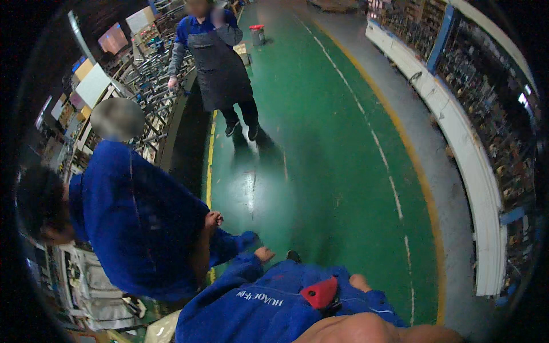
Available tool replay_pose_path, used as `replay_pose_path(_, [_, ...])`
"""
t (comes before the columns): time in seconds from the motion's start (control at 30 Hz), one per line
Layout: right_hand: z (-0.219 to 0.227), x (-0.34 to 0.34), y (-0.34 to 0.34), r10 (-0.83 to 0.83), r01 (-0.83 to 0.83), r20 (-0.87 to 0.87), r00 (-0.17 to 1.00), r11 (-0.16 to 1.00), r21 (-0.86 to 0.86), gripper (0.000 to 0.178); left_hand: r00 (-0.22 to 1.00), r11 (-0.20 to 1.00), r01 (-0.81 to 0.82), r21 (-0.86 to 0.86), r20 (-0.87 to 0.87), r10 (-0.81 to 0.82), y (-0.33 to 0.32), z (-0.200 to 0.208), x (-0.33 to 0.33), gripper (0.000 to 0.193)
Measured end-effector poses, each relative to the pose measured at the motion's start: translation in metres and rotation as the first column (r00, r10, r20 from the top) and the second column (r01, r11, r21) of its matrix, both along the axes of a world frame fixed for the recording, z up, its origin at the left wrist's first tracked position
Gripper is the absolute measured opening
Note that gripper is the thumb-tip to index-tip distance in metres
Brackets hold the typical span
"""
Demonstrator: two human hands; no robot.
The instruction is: The person folds a large sheet of light-colored material, then walks to a machine and uses a small metal tool to adjust components on the machine's rollers and guides. The person repeatedly inserts and removes the tool while making small adjustments.
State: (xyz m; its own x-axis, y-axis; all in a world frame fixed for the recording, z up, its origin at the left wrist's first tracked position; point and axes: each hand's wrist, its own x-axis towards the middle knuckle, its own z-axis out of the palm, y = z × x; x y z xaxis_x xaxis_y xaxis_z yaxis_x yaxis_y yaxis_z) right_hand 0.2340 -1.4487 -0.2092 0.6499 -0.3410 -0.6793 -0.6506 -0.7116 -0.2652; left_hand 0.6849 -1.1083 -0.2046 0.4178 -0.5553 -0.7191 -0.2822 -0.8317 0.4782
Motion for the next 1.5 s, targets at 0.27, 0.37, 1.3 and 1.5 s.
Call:
replay_pose_path(0.27, [-0.084, 0.139, -0.124, -0.712, 0.714, 0.21, 0.67, 0.696, 0.08, 0.032, 0.96, 0.913, -0.277, -0.3, -0.038, 0.279, -0.207, 0.063, 0.157, 0.063])
replay_pose_path(0.37, [-0.136, 0.211, -0.202, -0.865, 0.91, 0.281, 0.415, 0.397, -0.119, 0.036, 0.977, 0.963, -0.158, -0.218, 0.105, 0.184, -0.237, 0.041, 0.206, 0.059])
replay_pose_path(1.3, [0.027, 1.057, -0.723, -0.875, 0.624, 0.105, 0.473, 0.417, 0.662, 0.013, 0.921, 0.925, -0.377, -0.048, 0.087, 0.379, -0.562, 0.013, 0.905, 0.057])
replay_pose_path(1.5, [-0.068, 1.19, -0.816, -0.739, 0.619, 0.027, 0.673, 0.583, 0.525, 0.013, 0.603, 0.606, -0.56, -0.566, 0.224, 0.766, -0.67, 0.071, 1.078, 0.043])
